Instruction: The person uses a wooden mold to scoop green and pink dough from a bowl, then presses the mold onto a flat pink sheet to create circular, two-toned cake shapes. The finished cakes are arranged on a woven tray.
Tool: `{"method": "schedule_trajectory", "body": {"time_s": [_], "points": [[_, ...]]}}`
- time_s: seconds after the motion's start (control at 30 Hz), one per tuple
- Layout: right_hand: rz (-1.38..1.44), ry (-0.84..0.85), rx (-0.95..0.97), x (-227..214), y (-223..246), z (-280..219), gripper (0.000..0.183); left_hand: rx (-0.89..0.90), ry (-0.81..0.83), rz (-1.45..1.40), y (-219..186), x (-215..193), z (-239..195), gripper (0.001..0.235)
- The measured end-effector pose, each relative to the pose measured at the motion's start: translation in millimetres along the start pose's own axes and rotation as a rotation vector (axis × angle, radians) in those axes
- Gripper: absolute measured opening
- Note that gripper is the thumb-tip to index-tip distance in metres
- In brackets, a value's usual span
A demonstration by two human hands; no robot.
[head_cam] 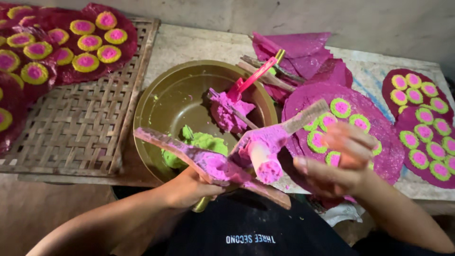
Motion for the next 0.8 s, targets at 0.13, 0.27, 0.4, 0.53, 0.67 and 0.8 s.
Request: {"method": "schedule_trajectory", "body": {"time_s": [0.13, 0.27, 0.4, 0.53, 0.67, 0.8], "points": [[-0.010, 0.006, -0.066, -6, 25, -2, 0.040, -0.057, -0.038, 0.132, 1, -3, 0, 0.034], [-0.092, 0.002, -0.017, -8, 29, 8, 0.033, -0.004, -0.012, 0.082, -9, 1, 3, 0.038], [-0.135, 0.108, -0.134, 6, 39, 9, 0.045, 0.071, 0.038, 0.106, -17, 5, 5, 0.040], [-0.098, 0.068, -0.082, 5, 26, 11, 0.041, 0.096, 0.066, -0.044, -12, 2, 13, 0.040], [-0.052, 0.206, -0.101, 18, 9, 10, 0.040, 0.042, -0.040, -0.038, 12, -16, 26, 0.038], [0.044, -0.118, 0.310, -13, -91, 3, 0.027, -0.026, -0.266, 0.077, 34, -54, 27, 0.031]]}}
Point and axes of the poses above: each hand's wrist, its own z-axis towards the middle knuckle, its own x-axis out of the palm, y = z × x, the point moved 10 cm from there along z, towards the middle knuckle, and after that the axes turned 1 degree about -z, right-handed, at the moved point
